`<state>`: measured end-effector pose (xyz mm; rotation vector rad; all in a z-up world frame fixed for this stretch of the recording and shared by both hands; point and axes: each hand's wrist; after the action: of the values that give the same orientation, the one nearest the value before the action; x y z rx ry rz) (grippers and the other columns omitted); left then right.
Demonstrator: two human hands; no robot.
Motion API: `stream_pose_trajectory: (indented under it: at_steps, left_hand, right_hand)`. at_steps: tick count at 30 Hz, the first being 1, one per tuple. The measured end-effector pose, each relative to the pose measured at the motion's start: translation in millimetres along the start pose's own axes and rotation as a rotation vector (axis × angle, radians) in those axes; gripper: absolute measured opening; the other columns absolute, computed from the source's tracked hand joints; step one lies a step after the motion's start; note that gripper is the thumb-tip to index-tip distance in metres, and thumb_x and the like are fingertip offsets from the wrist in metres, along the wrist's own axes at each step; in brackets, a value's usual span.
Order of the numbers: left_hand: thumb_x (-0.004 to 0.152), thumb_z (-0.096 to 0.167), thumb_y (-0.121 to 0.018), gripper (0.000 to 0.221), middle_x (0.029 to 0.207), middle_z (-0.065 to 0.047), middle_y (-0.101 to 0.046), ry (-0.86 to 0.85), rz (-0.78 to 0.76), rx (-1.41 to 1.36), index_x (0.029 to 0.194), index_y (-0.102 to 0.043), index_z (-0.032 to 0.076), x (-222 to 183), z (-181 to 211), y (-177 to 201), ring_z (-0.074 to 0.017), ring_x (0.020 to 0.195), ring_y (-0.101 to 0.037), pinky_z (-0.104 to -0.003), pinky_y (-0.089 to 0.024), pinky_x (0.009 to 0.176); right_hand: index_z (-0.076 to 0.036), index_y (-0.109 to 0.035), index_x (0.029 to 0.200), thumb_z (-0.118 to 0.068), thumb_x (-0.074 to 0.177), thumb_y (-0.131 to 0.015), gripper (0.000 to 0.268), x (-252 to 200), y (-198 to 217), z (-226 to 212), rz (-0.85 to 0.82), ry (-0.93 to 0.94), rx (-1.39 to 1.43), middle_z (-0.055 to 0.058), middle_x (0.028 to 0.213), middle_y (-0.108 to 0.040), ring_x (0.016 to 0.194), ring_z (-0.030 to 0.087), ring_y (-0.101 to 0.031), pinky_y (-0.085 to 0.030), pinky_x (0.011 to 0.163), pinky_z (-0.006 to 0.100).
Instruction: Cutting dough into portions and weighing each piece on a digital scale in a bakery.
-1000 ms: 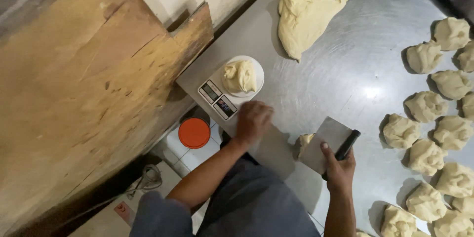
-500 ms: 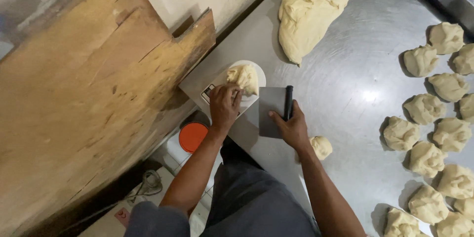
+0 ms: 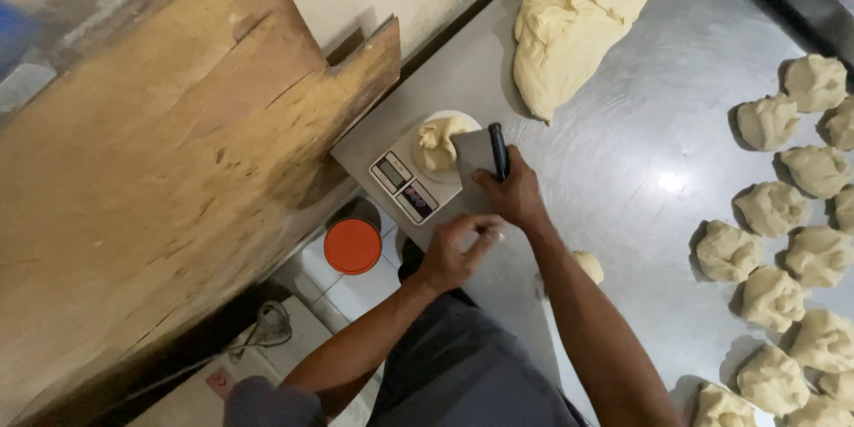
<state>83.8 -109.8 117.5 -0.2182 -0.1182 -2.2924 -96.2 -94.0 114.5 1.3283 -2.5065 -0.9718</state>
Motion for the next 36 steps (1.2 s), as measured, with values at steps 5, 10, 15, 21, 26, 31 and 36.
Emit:
stream_pose_trajectory:
  at_steps: [5, 10, 15, 21, 26, 31, 36]
  left_hand:
    - [0.097, 0.022, -0.073, 0.022, 0.111, -0.008, -0.075, -0.214, -0.501, 0.155, 0.116, -0.075, 0.011, -16, -16, -61, -0.0258, 0.106, -0.071, -0.040, -0.058, 0.094]
    - [0.092, 0.031, -0.072, 0.024, 0.110, -0.004, -0.075, -0.375, -0.697, 0.331, 0.110, -0.078, 0.016, -27, -75, -128, -0.0238, 0.116, -0.064, -0.044, -0.052, 0.097]
    - [0.090, 0.032, -0.071, 0.022, 0.108, 0.002, -0.075, -0.531, -0.732, 0.442, 0.107, -0.080, 0.020, -36, -90, -149, -0.0219, 0.118, -0.063, -0.045, -0.050, 0.105]
    - [0.088, 0.036, -0.070, 0.036, 0.124, -0.014, -0.065, -0.433, -0.966, 0.634, 0.118, -0.075, 0.018, -25, -69, -110, -0.0355, 0.131, -0.051, -0.056, -0.035, 0.117]
    - [0.095, 0.033, -0.075, 0.055, 0.160, -0.011, -0.044, -0.572, -0.547, 0.689, 0.145, -0.058, 0.019, 10, -80, -33, -0.0320, 0.155, -0.035, -0.067, -0.021, 0.131]
    - [0.071, 0.050, -0.089, 0.094, 0.162, -0.015, -0.036, -0.373, -0.260, 0.914, 0.153, -0.050, 0.024, 91, -58, 45, -0.0440, 0.152, -0.026, -0.077, -0.017, 0.116]
    - [0.067, 0.057, -0.093, 0.094, 0.157, -0.014, -0.044, -0.547, -0.270, 0.877, 0.143, -0.056, 0.018, 127, -89, 59, -0.0459, 0.142, -0.038, -0.070, -0.031, 0.111]
  right_hand:
    - [-0.002, -0.058, 0.108, -0.022, 0.089, -0.083, 0.037, 4, 39, -8, -0.059, 0.225, 0.111, 0.008, 0.082, -0.062, 0.077, 0.019, -0.055, -0.050, 0.067, 0.037]
    - [-0.001, -0.056, 0.100, -0.021, 0.091, -0.084, 0.036, -33, 90, -38, 0.071, 0.085, 0.068, 0.006, 0.073, -0.059, 0.065, 0.014, -0.052, -0.046, 0.057, 0.033]
    - [-0.003, -0.057, 0.101, -0.018, 0.090, -0.082, 0.031, -84, 114, -12, 0.194, 0.000, 0.171, 0.001, 0.074, -0.062, 0.061, 0.008, -0.055, -0.045, 0.053, 0.027]
    - [0.000, -0.061, 0.115, -0.022, 0.089, -0.081, 0.039, -148, 122, 39, 0.356, -0.287, 0.160, 0.005, 0.083, -0.066, 0.067, 0.013, -0.059, -0.048, 0.054, 0.030]
    - [0.001, -0.060, 0.125, -0.021, 0.090, -0.081, 0.046, -187, 116, 100, 0.486, -0.340, 0.334, 0.007, 0.106, -0.071, 0.088, 0.013, -0.066, -0.055, 0.073, 0.027]
    - [0.001, -0.060, 0.126, -0.022, 0.090, -0.081, 0.048, -190, 93, 104, 0.532, -0.537, 0.422, 0.015, 0.098, -0.067, 0.072, 0.022, -0.058, -0.046, 0.055, 0.037]
    - [-0.001, -0.060, 0.123, -0.026, 0.085, -0.080, 0.049, -169, 83, 60, 0.521, -0.691, 0.375, 0.018, 0.092, -0.069, 0.067, 0.026, -0.063, -0.049, 0.050, 0.041]
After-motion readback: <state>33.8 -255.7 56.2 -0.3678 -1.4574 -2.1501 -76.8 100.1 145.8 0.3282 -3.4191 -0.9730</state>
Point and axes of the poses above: each hand's wrist, its own x-axis towards the middle knuckle, its own y-axis out of the back of the hand, z = x × y
